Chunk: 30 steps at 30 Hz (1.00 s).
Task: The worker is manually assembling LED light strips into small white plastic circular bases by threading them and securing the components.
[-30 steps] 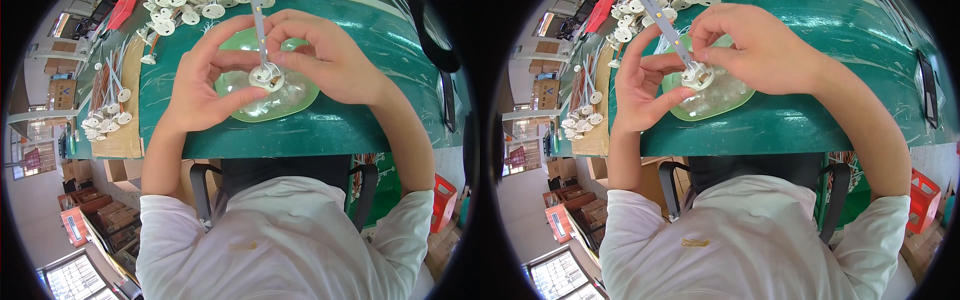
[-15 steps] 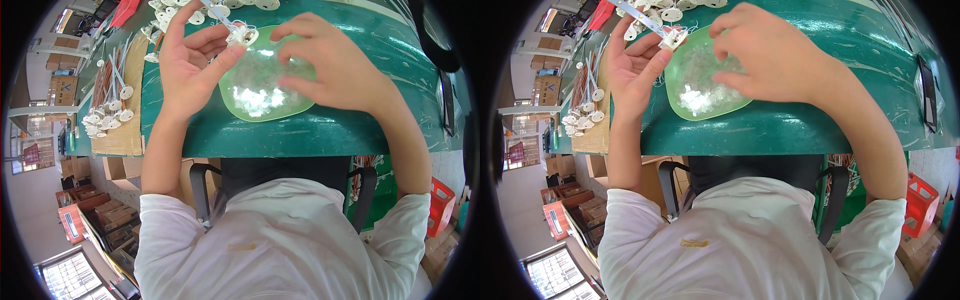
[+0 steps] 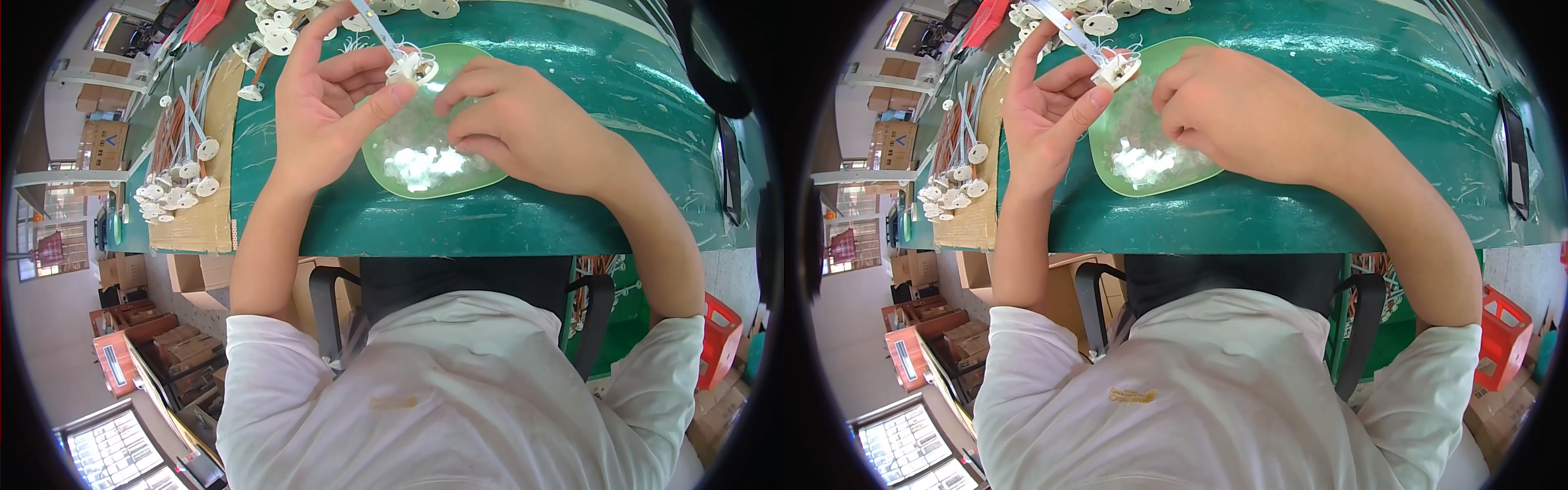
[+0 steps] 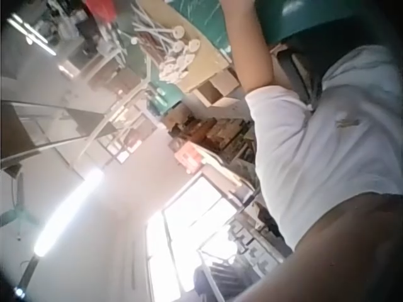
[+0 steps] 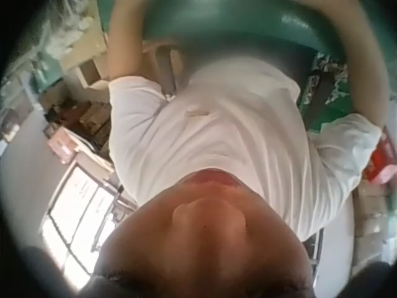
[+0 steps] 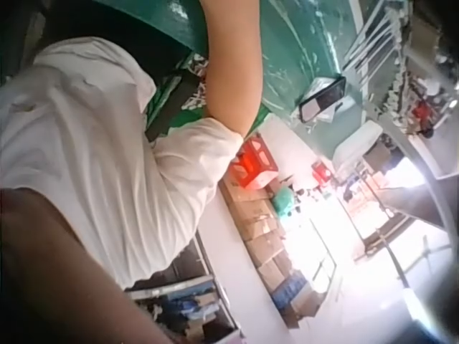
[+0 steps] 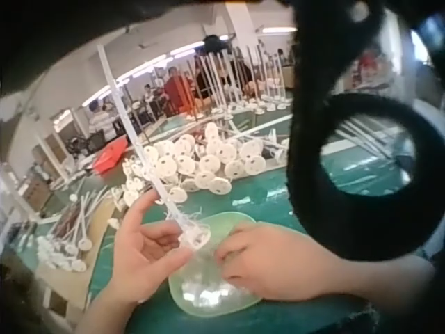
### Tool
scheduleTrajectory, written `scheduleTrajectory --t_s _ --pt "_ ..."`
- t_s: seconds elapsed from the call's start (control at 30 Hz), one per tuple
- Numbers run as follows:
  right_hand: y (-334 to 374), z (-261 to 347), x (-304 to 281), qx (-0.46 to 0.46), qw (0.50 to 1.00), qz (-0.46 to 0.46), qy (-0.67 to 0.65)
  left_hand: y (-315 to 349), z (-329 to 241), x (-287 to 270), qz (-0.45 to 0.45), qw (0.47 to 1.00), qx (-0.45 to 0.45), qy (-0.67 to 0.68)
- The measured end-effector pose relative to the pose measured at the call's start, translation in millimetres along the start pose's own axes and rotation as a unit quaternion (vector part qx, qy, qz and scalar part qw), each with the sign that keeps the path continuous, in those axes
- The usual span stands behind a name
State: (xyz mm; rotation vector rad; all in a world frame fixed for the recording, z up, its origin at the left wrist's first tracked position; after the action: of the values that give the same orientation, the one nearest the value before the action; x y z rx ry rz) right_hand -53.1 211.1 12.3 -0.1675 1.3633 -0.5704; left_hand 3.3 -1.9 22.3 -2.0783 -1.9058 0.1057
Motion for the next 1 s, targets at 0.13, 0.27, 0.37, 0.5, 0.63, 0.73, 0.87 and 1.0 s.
scheduleTrajectory --t_s 0.13,0.27,0.37,0.5,0.63,0.73,0.87,1.0 --pt "-2.8 -1.1 -1.7 0.013 1.0 0.009 -0.027 0.3 1.9 -2.2 0.009 0.998 0.023 0.049" --pt "-5.2 1.7 -7.4 0.036 0.996 -0.074 -0.033 -0.4 0.7 0.7 0.01 0.998 -0.001 0.068" --pt "-9.8 9.0 -18.0 0.079 0.987 -0.115 -0.078 -0.9 -2.3 5.4 -0.002 0.991 -0.003 0.133" --pt "-5.5 17.5 -15.0 0.219 0.926 -0.108 -0.288 2.4 -4.8 11.5 -0.034 0.979 -0.024 0.199" --pt "-8.4 24.2 -9.5 0.218 0.9 -0.15 -0.347 3.9 -7.1 12.7 -0.033 0.977 -0.036 0.207" --pt "-7.5 23.5 -4.9 0.224 0.876 -0.186 -0.384 3.2 1.0 11.4 -0.002 0.971 -0.027 0.24" --pt "-9.2 27.5 -9.1 0.183 0.904 -0.221 -0.317 3.7 11.7 -3.7 0.074 0.972 0.012 0.222" --pt "-7.9 27.7 -7.4 0.211 0.899 -0.214 -0.317 4.5 4.7 5.0 0.073 0.981 -0.002 0.179"
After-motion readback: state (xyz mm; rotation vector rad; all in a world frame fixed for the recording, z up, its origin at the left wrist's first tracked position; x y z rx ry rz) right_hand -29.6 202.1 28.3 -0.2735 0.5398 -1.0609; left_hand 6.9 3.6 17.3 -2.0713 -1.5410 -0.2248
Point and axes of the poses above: each hand's wrist, its own y-axis away from the middle knuckle, its own x-axis out of the palm, z = x × y, the point moved 1 cm from there along -y, towards the middle knuckle, and after that the axes turned 12 degrees about y, right-handed, at the moved point
